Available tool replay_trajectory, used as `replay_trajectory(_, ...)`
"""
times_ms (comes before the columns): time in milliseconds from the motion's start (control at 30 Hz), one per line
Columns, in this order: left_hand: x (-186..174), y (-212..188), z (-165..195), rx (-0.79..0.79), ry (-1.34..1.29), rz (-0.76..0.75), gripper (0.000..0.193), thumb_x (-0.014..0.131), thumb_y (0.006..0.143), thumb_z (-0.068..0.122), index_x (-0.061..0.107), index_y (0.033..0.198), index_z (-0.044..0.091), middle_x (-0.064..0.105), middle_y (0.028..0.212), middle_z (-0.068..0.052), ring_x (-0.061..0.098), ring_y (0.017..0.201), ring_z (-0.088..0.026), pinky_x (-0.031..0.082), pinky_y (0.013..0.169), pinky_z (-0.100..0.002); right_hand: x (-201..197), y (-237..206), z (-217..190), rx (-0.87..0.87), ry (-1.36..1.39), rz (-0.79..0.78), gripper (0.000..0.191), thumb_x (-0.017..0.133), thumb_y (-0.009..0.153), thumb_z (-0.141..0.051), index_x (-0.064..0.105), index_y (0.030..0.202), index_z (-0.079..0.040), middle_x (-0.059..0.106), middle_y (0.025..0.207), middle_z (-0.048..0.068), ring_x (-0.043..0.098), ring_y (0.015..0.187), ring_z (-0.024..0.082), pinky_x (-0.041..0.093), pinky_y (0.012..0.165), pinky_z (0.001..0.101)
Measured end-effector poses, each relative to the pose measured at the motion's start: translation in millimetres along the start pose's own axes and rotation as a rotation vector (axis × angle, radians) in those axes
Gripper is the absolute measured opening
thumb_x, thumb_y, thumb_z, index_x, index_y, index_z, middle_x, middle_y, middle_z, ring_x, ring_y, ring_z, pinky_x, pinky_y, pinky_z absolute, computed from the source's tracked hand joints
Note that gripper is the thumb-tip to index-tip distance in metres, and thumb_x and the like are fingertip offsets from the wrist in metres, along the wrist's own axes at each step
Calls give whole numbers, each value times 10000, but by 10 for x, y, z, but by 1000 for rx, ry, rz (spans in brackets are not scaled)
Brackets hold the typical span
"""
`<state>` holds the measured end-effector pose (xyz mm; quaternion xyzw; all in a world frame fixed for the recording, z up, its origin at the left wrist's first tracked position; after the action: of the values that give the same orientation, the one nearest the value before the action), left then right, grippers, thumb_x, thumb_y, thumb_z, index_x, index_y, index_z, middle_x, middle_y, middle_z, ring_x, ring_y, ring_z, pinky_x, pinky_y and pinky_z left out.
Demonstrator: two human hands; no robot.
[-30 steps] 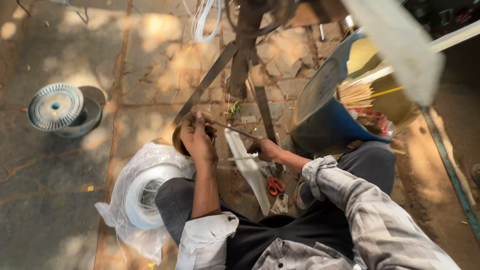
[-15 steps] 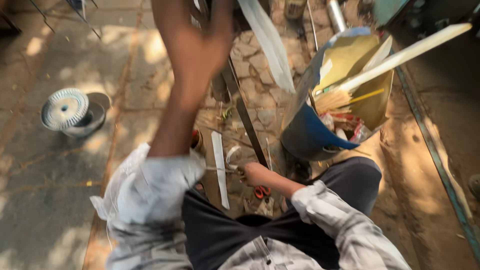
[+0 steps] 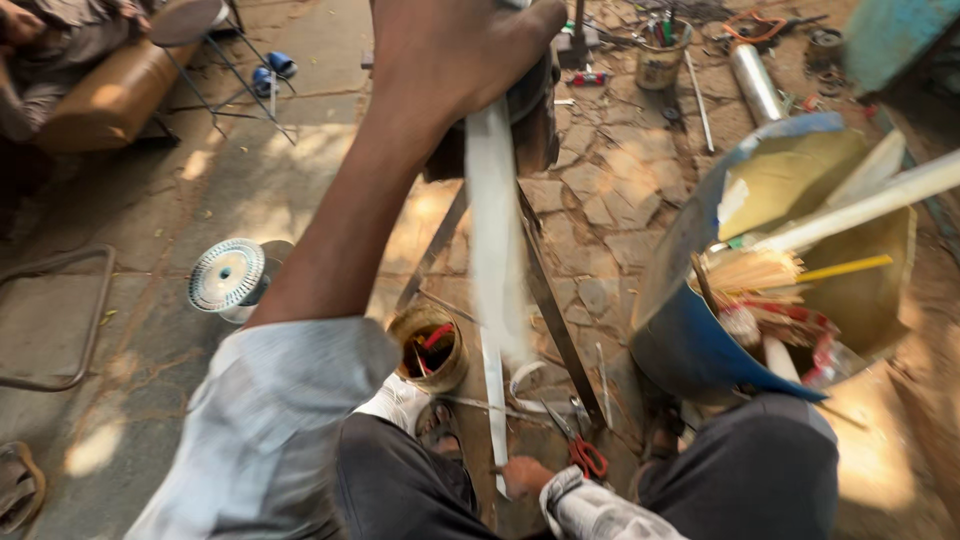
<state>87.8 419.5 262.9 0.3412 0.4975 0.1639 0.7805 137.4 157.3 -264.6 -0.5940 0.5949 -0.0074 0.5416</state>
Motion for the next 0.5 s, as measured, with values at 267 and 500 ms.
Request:
replay_trajectory(267, -718, -89, 11, 245, -396, -380, 518, 775, 940, 339, 617, 1327, 33, 695, 1284, -177, 694, 1214, -321, 550, 1066, -448, -85, 413, 193, -68, 24, -6, 677, 597, 802, -169, 510, 1472, -206, 670, 1159, 238, 639, 1101, 412, 537, 894, 506)
replay_trajectory(500, -671, 145, -1203, -408, 575, -925, 773, 656, 858, 624, 622, 1379, 55, 604, 1404, -268, 572, 1309, -462, 450, 1060, -619, -664, 309, 54, -150, 62, 135, 530, 631, 825, -153, 572, 1352, -144, 654, 1141, 205, 624, 1083, 395, 524, 881, 492)
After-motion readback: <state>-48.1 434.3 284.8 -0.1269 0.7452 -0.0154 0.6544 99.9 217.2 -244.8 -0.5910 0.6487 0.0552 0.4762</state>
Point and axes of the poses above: each hand's wrist, its own y-axis towards the middle knuckle, its own x-axis out of the palm, z = x × y, the point moved 10 cm from there along y, towards the middle knuckle
